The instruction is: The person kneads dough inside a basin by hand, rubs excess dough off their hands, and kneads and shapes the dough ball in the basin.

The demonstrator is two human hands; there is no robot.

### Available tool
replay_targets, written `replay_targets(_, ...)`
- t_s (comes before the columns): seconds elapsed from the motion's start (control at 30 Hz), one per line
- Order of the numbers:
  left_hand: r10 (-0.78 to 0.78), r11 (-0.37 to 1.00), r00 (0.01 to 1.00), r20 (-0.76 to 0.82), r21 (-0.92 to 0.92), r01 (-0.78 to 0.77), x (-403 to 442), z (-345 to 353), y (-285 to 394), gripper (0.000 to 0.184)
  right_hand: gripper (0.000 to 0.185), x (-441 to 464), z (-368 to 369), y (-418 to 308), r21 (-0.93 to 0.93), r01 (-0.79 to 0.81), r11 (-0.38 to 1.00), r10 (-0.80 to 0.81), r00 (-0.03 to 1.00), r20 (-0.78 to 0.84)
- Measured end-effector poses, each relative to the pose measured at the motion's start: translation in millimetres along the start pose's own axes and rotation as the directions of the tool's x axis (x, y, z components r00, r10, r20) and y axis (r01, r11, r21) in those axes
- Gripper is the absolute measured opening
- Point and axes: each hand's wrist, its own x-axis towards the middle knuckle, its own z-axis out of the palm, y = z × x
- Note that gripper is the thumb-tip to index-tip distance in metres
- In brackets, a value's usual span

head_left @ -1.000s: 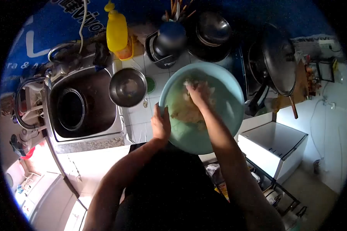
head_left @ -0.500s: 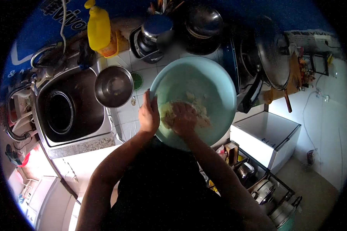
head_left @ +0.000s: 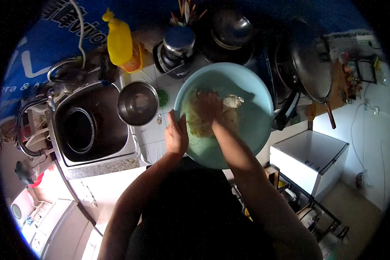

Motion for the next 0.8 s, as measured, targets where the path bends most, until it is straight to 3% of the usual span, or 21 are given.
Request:
replay_targets(0.03,-0.035,0.999,0.999,0.038,-0.005,0.035,2,-4,7,0.031,0.04,14,-20,-3,0.109,-0.017,0.994,0.003,0.992,0.127)
replay_targets(0.07,-0.045,0.988,0.999,-0.011,-0.15,0.043,2,5,-14,0.029,0.04,19,-31,-3,0.108,-0.008,0.994,-0.004,0.994,0.108)
replay_targets(0.17,-0.005,0.991,0.999,-0.046,-0.135,-0.001,8,8,-28,0.026,0.039,-9,-61,19,-0.062,0.347,0.936,-0.351,0.908,-0.23)
replay_targets(0.2,0.18,0.984,0.977,-0.117,0.037,-0.176,7,1,-12,0.023,0.039,-21,-72,24,-0.142,0.44,0.887,-0.462,0.829,-0.315)
replay_targets(0.23,0.173,0.985,0.978,-0.117,0.029,-0.17,7,1,-11,0.023,0.038,-28,-89,23,-0.229,0.518,0.824,-0.566,0.729,-0.386)
replay_targets(0.27,0.082,0.997,0.995,-0.059,0.006,-0.081,9,1,-11,0.022,0.038,-38,-106,17,-0.232,0.523,0.82,-0.571,0.729,-0.376)
replay_targets(0.3,-0.011,1.0,1.0,0.004,-0.012,0.011,10,2,-11,0.021,0.037,-48,-135,5,0.318,0.226,0.921,-0.163,0.964,-0.212)
replay_targets(0.33,-0.017,1.0,1.0,0.011,-0.019,0.017,11,4,-9,0.021,0.037,-58,-151,-1,0.684,-0.238,0.69,0.169,0.971,0.168)
replay_targets(0.37,-0.016,0.999,0.999,-0.044,-0.041,0.014,12,7,-6,0.02,0.037,-72,-145,2,0.677,-0.247,0.694,0.174,0.969,0.174)
replay_targets(0.4,-0.018,0.998,0.995,-0.097,-0.061,0.012,11,9,-6,0.018,0.038,-89,-131,9,0.467,-0.055,0.882,-0.002,0.993,0.121)
replay_targets(0.43,-0.024,0.998,0.996,-0.091,-0.063,0.018,11,11,-7,0.018,0.04,-99,-127,10,0.221,0.163,0.962,-0.192,0.975,0.116)
replay_targets(0.47,0.065,0.996,0.989,-0.137,-0.048,-0.072,9,12,-10,0.018,0.054,-110,-123,6,0.193,0.228,0.954,-0.279,0.914,0.296)
replay_targets(0.5,0.152,0.987,0.972,-0.178,-0.026,-0.159,8,11,-9,0.017,0.054,-107,-123,0,0.199,0.222,0.955,-0.276,0.911,0.305)
replay_targets(0.53,0.144,0.988,0.974,-0.173,-0.022,-0.15,6,11,-7,0.017,0.045,-102,-124,-4,0.208,0.203,0.957,-0.255,0.931,0.262)
replay_targets(0.6,-0.008,0.999,0.995,-0.104,-0.036,0.004,3,9,-4,0.016,0.037,-84,-125,-14,0.229,0.171,0.958,-0.224,0.948,0.228)
replay_targets(0.7,-0.049,0.995,0.996,-0.079,-0.087,0.042,7,13,-18,0.018,0.032,-48,-109,-17,0.149,0.123,0.981,-0.157,0.956,0.249)
replay_targets(0.8,-0.077,0.991,0.995,-0.06,-0.114,0.07,9,8,-4,0.019,0.036,-28,-82,-16,0.154,0.219,0.963,-0.247,0.95,0.194)
